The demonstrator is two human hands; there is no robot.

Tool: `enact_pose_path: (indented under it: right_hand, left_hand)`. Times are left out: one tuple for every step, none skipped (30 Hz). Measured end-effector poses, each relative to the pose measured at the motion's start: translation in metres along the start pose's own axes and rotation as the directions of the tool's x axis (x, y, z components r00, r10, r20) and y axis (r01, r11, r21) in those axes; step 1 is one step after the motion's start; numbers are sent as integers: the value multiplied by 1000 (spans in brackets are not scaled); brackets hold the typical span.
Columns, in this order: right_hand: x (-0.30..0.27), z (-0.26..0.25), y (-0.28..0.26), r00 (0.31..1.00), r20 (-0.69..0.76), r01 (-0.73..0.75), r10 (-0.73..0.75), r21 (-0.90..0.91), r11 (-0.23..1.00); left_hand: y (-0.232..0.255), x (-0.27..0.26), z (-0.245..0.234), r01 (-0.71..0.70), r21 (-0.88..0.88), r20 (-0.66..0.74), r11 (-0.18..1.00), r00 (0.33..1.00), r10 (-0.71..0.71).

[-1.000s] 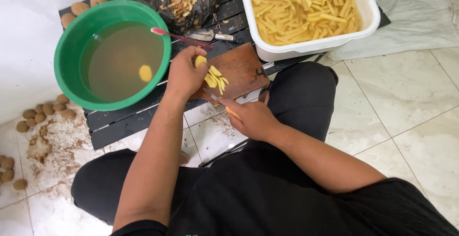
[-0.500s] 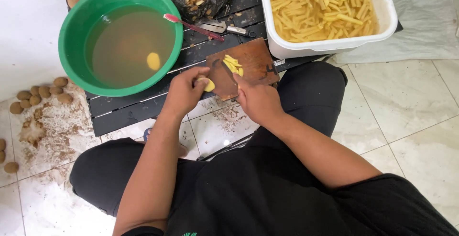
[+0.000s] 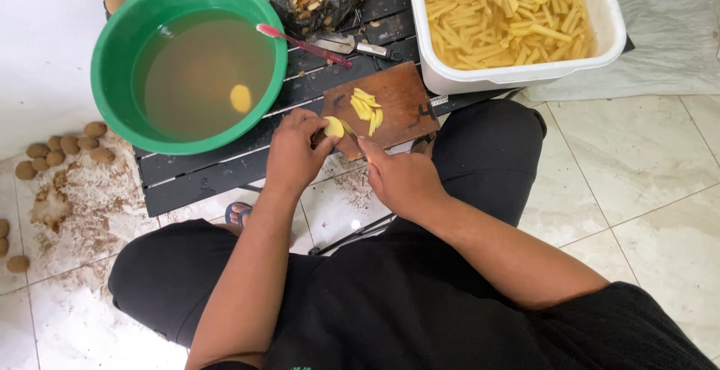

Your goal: Slicing peeled potatoes into french fries using a knife and a cutting board, then placing them in water.

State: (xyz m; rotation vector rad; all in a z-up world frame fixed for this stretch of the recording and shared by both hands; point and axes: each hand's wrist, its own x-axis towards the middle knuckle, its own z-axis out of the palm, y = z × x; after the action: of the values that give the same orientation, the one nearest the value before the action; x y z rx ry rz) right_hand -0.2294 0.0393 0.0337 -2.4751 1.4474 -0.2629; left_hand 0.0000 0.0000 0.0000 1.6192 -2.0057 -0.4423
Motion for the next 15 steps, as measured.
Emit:
enact_pose_path:
  right_hand:
    - [3,-1,0,1000,-3,-2,2,-1,1000]
    - [5,-1,0,1000,-25,6,-6,-10,1000]
    - [6,-1,-1,999,-44,13,-14,-18,1000]
    - [8,-3,-1,999,-44,10,-11,-17,1000]
    - [9,-4,-1,999,-47,18,-20,-36,999]
    - [11,-6,-2,998,-49,27,-29,-54,998]
    - [14,-6,-2,998,-47,27,-29,-54,998]
    - [16,-6,-2,998,-54,37,-41,-78,996]
    - [19,-7,-3,997,-61,48,-55,-103,994]
    - [19,-9,-6,997,-60,50,-57,-103,993]
    - [21,-12,-9,995,-69,62,-73,-144,988]
    - [22,-14,-11,993,-78,73,-89,-184,980]
    - [25,-19,-14,993,-77,73,-88,-185,980]
    - [28,-24,-16,988,-76,115,-133,-198,973]
    - [31,-30,-17,982,-75,155,-175,-211,965]
  left_hand:
    - [-2,1,3,-4,0,0,1000,1000,4]
    - [-4,2,6,-15,18,-33,1000,999,15]
    - [-5,2,10,-23,36,-62,999,998,25]
    - [-6,2,10,-25,36,-60,999,998,27]
    - [-6,2,10,-25,26,-64,999,998,27]
    - [-7,1,10,-25,17,-69,1000,997,27]
    - [-9,2,11,-24,16,-68,1000,997,25]
    - [-10,2,11,-26,12,-69,1000,997,27]
    - [-12,2,11,-27,10,-73,1000,997,28]
    - [-12,1,12,-25,10,-74,1000,997,26]
    - [-12,2,11,-23,12,-62,1000,998,24]
    - [-12,3,11,-21,14,-50,1000,999,21]
    - [-13,2,12,-20,12,-50,1000,999,21]
    - [-13,2,13,-30,27,-71,999,997,32]
    - [-13,2,14,-42,42,-92,998,995,46]
